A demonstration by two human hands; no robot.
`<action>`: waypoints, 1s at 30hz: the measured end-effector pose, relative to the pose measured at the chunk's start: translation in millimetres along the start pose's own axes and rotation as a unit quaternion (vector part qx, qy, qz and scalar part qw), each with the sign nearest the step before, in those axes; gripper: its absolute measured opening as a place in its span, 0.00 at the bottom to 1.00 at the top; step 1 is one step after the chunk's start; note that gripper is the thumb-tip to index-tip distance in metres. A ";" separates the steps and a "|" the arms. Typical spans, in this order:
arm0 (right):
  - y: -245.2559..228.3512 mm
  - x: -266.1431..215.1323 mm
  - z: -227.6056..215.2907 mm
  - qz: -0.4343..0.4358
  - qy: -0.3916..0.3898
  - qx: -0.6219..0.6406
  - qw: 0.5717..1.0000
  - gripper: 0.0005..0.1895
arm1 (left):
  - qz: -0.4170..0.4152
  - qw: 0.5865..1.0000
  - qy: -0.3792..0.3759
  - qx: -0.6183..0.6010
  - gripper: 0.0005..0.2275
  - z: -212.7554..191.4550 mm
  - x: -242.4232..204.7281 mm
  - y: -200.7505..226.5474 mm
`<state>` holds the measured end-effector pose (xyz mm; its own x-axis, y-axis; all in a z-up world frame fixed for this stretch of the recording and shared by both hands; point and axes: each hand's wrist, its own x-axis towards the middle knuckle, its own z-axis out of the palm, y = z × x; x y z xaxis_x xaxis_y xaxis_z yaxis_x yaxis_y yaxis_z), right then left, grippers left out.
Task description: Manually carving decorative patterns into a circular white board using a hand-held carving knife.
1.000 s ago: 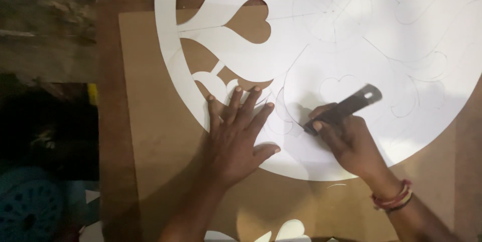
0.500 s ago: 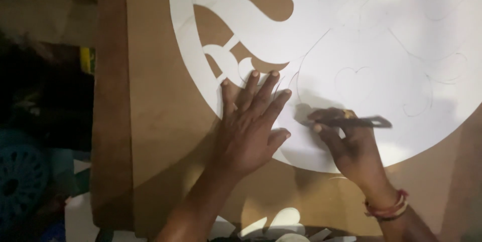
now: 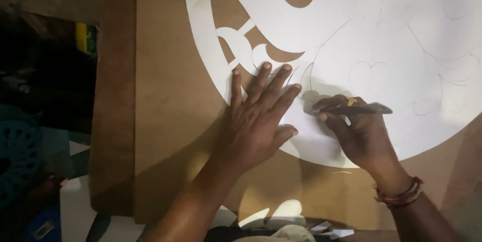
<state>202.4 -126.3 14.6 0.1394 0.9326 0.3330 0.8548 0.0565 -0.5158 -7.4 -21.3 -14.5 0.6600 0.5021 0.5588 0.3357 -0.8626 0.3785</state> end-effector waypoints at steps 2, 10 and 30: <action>-1.4 1.8 -2.1 -0.008 -0.007 -0.017 1.000 0.08 | 0.001 1.000 0.001 -0.002 0.34 0.6 -0.7 0.1; -25.6 23.7 -22.5 -0.152 -0.055 -0.161 0.974 0.08 | 0.009 1.000 0.004 0.000 0.36 2.2 -1.8 3.6; -31.0 15.8 -28.8 -0.088 -0.072 -0.141 0.983 0.08 | -0.007 1.000 -0.001 0.005 0.36 -0.1 -0.1 4.4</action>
<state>192.4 -123.6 58.6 -0.0773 0.9594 0.2712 0.9669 0.1386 -0.2145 -6.1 -25.1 -12.8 0.6568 0.5139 0.5518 0.3519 -0.8562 0.3784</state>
